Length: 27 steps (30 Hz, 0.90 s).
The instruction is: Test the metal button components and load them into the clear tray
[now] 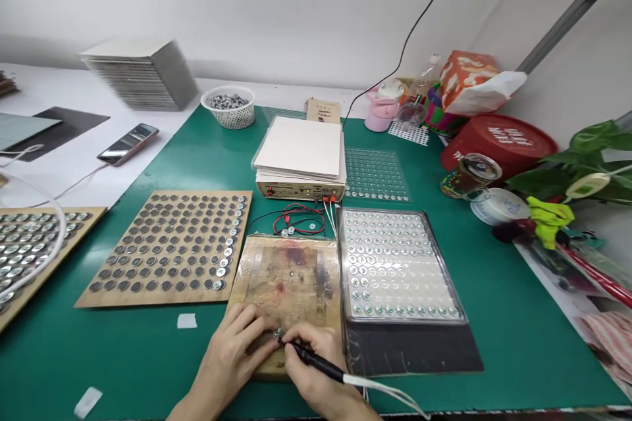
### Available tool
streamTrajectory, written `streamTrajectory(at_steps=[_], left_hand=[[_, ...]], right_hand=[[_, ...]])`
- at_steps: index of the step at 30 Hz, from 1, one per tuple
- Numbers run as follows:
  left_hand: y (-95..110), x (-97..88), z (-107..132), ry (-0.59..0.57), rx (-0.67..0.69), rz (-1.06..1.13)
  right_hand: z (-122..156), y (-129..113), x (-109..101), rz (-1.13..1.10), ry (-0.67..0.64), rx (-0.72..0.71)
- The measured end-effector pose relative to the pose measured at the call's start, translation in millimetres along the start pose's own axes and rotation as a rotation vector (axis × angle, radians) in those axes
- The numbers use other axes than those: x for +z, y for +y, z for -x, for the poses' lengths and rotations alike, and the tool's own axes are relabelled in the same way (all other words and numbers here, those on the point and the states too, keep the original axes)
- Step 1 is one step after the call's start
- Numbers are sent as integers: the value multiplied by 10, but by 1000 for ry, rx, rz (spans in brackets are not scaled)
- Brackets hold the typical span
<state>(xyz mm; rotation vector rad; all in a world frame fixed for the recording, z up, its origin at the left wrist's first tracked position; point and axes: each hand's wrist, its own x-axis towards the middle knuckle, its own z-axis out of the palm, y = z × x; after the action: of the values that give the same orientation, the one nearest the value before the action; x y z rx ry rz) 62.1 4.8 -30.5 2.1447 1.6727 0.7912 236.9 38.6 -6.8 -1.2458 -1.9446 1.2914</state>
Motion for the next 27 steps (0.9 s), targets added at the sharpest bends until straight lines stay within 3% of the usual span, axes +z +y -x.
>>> streamTrajectory(at_steps=[13,18,20,23,25,27], left_hand=[[33,-28,-21,-13,-13,29],[-78,-232,-105,-14,-28,71],[-231,-406,-150,55,-97,-14],[-483,-638,-177,156,-216,-195],[-600,-709,-155,154,-238,-269],[-664,-712,-105,134,-231,-311]], right_hand=[[-22,26,67,137,-24,44],[-62,64,62,167,-12,20],[-49,106,45,144,7,-58],[-8,164,75,144,103,-331],[23,172,151,269,185,-552],[48,146,239,429,231,-652]])
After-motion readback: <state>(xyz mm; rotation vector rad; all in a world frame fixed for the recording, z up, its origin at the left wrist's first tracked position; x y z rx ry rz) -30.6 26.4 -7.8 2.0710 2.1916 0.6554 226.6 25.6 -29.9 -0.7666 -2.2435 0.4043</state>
